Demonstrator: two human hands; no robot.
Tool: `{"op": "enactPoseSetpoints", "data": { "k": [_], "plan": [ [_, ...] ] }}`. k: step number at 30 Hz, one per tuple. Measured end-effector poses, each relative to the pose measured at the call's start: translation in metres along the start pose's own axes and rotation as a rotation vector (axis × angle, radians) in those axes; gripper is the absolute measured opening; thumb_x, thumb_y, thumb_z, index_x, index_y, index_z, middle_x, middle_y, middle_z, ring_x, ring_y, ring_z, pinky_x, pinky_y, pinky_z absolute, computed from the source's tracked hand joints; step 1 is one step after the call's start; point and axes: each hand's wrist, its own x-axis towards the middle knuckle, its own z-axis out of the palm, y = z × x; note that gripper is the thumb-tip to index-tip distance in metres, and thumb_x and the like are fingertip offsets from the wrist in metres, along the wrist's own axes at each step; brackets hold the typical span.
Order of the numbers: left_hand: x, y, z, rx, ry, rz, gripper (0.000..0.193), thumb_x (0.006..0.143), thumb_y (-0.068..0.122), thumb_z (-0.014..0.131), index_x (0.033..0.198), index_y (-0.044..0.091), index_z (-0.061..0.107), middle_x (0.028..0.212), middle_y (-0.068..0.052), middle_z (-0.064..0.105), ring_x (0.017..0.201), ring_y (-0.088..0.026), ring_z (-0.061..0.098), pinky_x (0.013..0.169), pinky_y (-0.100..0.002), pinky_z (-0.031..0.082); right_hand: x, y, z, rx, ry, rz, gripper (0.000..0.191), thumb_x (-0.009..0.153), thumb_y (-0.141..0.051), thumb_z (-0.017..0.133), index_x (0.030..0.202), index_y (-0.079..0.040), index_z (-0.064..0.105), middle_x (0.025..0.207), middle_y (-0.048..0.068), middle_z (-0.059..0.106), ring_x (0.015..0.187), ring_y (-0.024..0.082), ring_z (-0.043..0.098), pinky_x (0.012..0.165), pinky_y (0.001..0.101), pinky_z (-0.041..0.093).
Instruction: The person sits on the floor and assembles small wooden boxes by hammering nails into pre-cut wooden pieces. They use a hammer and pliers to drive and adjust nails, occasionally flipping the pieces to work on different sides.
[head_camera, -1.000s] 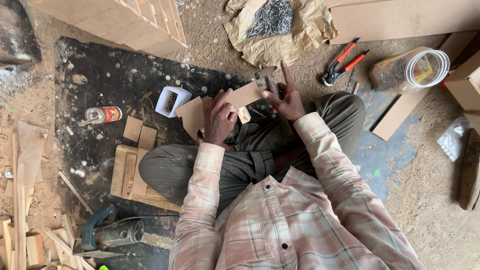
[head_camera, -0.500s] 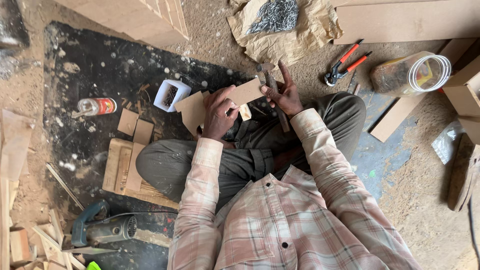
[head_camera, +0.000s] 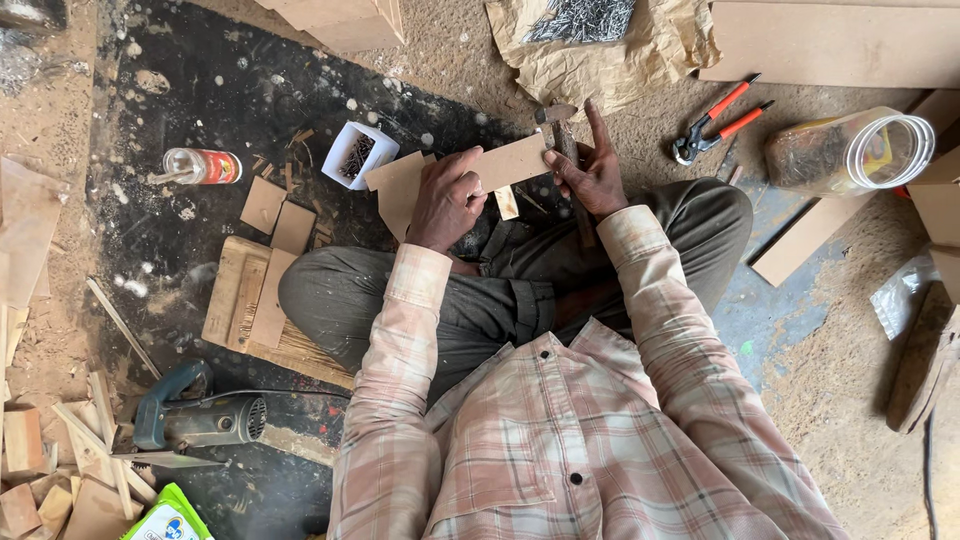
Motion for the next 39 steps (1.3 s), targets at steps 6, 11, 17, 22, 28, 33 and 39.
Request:
{"op": "enactPoseSetpoints", "data": {
  "k": [6,11,17,22,28,33,39],
  "plan": [
    [0.0049,-0.0008,-0.0025,-0.024,-0.02,-0.022,0.016,0.078,0.006,0.082,0.079,0.003,0.066,0.141,-0.011,0.062,0.127,-0.03,0.059,0.11,-0.049,0.041,-0.0006,-0.002,0.0001,0.021,-0.008,-0.021,0.105,0.096,-0.019,0.081,0.17,-0.013,0.008,0.091,0.01,0.07,0.064,0.011,0.062,0.051,0.026,0.049],
    [0.0056,-0.0002,-0.0031,-0.045,-0.019,-0.045,0.019,0.075,0.004,0.084,0.078,0.003,0.065,0.139,-0.01,0.064,0.126,-0.031,0.06,0.109,-0.05,0.042,0.0,-0.003,0.0006,0.065,-0.02,-0.021,0.107,0.095,-0.019,0.082,0.169,-0.012,0.005,0.095,0.011,0.07,0.065,0.011,0.062,0.051,0.0255,0.049],
    [0.0042,-0.0025,0.0011,-0.106,0.004,-0.065,0.021,0.075,0.003,0.084,0.077,0.004,0.063,0.139,-0.01,0.065,0.123,-0.03,0.063,0.108,-0.05,0.044,-0.0007,-0.0045,0.002,-0.003,-0.013,-0.039,0.106,0.096,-0.022,0.081,0.169,-0.013,0.006,0.095,0.012,0.072,0.065,0.011,0.063,0.05,0.0249,0.051],
    [0.0038,-0.0021,0.0033,-0.075,0.033,-0.045,0.019,0.076,0.001,0.083,0.076,0.004,0.064,0.137,-0.011,0.066,0.123,-0.031,0.063,0.108,-0.051,0.043,-0.0028,-0.0054,0.0031,-0.027,-0.002,-0.044,0.104,0.096,-0.025,0.081,0.169,-0.013,0.008,0.096,0.013,0.072,0.065,0.01,0.063,0.05,0.0254,0.05],
    [0.0058,0.0002,0.0025,-0.049,0.036,-0.048,0.016,0.075,-0.001,0.081,0.073,0.003,0.065,0.135,-0.011,0.067,0.123,-0.03,0.064,0.107,-0.052,0.043,-0.0048,-0.0011,0.0037,-0.16,0.001,-0.144,0.119,0.085,-0.029,0.089,0.169,-0.013,0.007,0.106,0.018,0.075,0.085,0.019,0.073,0.067,0.0322,0.06],
    [0.007,0.0015,0.0009,-0.078,0.043,-0.05,0.016,0.075,-0.001,0.079,0.072,0.003,0.064,0.134,-0.013,0.068,0.123,-0.031,0.064,0.106,-0.052,0.043,-0.006,-0.0003,0.0037,-0.213,-0.052,-0.242,0.126,0.081,-0.034,0.093,0.168,-0.012,0.005,0.12,0.021,0.075,0.115,0.03,0.074,0.095,0.0412,0.062],
    [0.007,0.0017,0.001,-0.106,0.067,-0.047,0.019,0.075,-0.003,0.078,0.069,0.003,0.06,0.133,-0.013,0.07,0.125,-0.031,0.064,0.107,-0.051,0.044,-0.0028,0.0006,0.0003,-0.413,-0.1,-0.376,0.119,0.087,-0.038,0.088,0.169,-0.011,0.006,0.173,0.022,0.029,0.149,0.04,0.05,0.119,0.0464,0.049]
  ]
}}
